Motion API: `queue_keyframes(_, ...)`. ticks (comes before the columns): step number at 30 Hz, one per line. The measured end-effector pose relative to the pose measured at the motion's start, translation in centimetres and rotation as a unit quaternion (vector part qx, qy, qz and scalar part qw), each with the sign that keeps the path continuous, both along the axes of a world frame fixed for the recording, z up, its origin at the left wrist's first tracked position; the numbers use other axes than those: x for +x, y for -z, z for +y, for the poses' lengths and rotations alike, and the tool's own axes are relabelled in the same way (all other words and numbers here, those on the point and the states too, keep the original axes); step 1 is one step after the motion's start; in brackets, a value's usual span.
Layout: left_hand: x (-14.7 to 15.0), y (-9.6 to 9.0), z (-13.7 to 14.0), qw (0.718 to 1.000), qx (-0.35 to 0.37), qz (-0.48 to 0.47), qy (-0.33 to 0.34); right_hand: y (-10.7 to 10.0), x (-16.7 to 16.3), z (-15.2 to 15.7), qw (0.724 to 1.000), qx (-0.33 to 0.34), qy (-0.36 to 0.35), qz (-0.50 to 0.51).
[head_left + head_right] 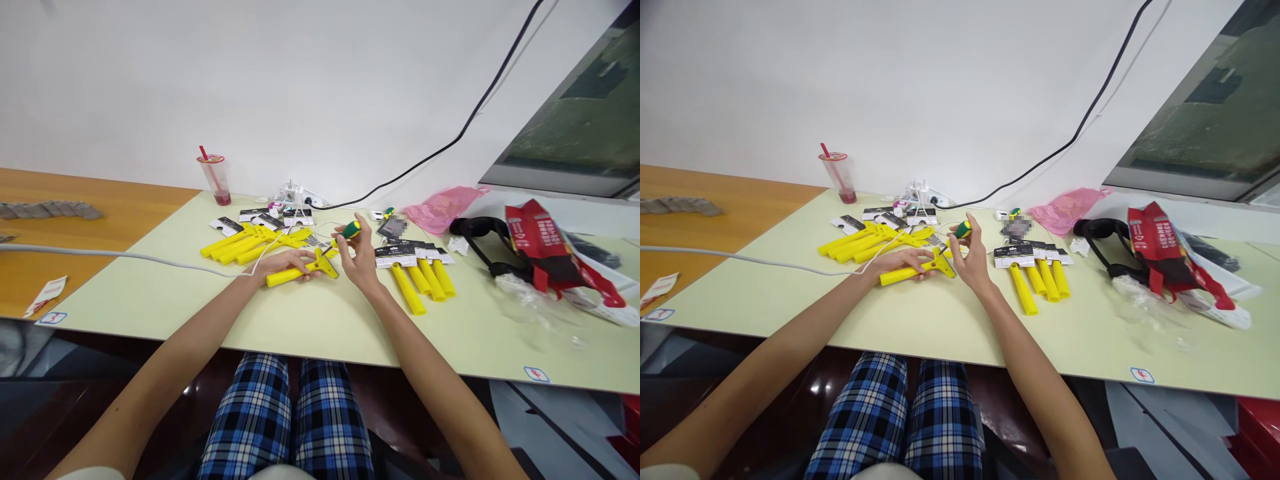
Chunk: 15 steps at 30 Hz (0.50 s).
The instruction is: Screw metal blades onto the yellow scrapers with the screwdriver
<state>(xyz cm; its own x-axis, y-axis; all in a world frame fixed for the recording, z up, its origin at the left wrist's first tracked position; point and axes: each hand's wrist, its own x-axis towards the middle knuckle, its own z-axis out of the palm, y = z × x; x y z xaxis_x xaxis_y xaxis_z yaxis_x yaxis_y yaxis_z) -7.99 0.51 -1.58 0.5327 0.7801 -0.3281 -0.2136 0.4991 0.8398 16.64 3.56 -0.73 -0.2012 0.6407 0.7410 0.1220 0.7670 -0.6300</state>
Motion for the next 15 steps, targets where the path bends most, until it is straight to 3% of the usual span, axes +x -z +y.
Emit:
queue_keyframes(6, 0.03, -0.25, -0.12, 1.000, -0.010, 0.005, 0.005, 0.26, -0.07, 0.03, 0.999, -0.006, -0.034, 0.012)
queue_keyframes(13, -0.06, -0.14, -0.12, 1.000, 0.016, 0.004, 0.019, 0.52, 0.24, 0.71, 0.997, 0.038, 0.062, -0.003)
queue_keyframes(15, -0.05, -0.18, -0.11, 1.000, 0.016, -0.004, 0.020, 0.35, 0.23, 0.54, 0.996, 0.058, 0.059, -0.017)
